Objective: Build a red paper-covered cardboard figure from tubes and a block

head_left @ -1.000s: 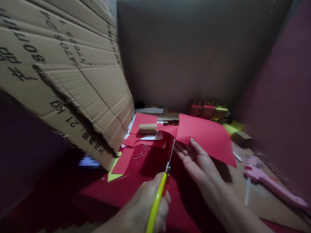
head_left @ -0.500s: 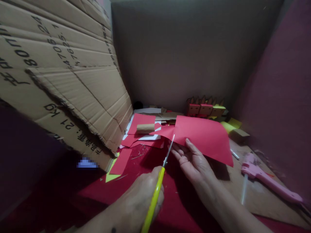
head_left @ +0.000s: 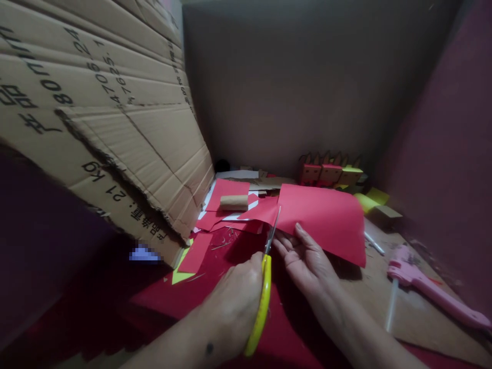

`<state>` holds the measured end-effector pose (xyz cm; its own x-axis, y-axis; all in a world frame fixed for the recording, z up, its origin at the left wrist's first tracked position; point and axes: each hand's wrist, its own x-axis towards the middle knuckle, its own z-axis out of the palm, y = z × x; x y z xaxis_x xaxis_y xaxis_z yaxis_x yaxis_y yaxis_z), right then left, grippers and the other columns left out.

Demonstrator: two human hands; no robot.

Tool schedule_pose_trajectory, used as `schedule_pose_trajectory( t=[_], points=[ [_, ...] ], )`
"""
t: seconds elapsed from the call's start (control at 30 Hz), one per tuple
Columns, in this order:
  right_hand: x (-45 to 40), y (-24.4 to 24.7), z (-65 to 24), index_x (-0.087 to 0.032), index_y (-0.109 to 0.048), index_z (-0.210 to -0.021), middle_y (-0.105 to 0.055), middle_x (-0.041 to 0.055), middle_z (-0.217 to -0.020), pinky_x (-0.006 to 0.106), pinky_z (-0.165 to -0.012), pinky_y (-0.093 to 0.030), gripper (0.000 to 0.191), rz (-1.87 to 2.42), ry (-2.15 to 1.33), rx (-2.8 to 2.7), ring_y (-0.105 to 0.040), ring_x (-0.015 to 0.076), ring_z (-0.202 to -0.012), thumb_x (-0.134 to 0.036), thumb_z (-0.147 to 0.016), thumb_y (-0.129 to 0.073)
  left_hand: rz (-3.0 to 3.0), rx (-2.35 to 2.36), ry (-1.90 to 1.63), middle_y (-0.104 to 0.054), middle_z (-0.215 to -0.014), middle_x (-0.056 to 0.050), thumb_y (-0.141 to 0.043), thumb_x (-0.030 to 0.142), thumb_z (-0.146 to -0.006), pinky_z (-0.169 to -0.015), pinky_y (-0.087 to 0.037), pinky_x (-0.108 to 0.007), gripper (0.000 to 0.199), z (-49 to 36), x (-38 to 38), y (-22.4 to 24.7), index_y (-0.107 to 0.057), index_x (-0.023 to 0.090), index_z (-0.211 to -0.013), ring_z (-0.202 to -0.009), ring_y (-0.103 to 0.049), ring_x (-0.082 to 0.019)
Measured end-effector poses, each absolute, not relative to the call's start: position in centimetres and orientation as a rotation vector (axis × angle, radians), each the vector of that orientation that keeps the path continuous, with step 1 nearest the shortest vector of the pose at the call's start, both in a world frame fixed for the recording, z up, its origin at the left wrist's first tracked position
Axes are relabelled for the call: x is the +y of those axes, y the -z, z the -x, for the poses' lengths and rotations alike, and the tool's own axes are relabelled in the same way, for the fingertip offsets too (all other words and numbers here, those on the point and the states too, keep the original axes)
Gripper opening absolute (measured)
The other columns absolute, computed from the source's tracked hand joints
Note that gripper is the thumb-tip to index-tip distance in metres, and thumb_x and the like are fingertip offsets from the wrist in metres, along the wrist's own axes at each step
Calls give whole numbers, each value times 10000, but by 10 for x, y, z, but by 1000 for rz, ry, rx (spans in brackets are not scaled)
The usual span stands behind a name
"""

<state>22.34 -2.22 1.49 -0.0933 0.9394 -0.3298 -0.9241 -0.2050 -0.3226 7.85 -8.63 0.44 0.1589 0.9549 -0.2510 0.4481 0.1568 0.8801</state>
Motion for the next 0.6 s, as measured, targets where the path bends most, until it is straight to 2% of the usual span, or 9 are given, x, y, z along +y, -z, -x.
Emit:
schedule_pose_trajectory(
  t=[0.23,0.4,0.6],
  points=[
    [-21,-14,-224,-124,-597,-638,-705,139,-768,467,-789,-568,243,559,-1707,-14,-590,350,-1107,-119,-870,-527,-1550,1560,-620,-510,-503,20,-417,309,-856,-509,-350,-268,136,-84,-81,2,-519,218,-857,-467,-509,-165],
    [-20,-13,-225,-122,-599,-650,-701,129,-780,471,-797,-565,233,564,-1706,-5,-574,351,-1128,-117,-870,-524,-1435,1512,-705,-481,-478,14,-459,344,-841,-498,-345,-275,154,-82,-78,14,-531,217,-793,-466,-508,-179],
    [-19,-10,-224,-127,-586,-650,-697,148,-873,505,-803,-556,224,578,-1704,-1,-570,362,-1132,-110,-866,-527,-1228,1716,-626,-520,-498,-21,-367,413,-880,-496,-329,-274,322,-92,-75,-14,-552,210,-711,-548,-547,-204]
  ],
)
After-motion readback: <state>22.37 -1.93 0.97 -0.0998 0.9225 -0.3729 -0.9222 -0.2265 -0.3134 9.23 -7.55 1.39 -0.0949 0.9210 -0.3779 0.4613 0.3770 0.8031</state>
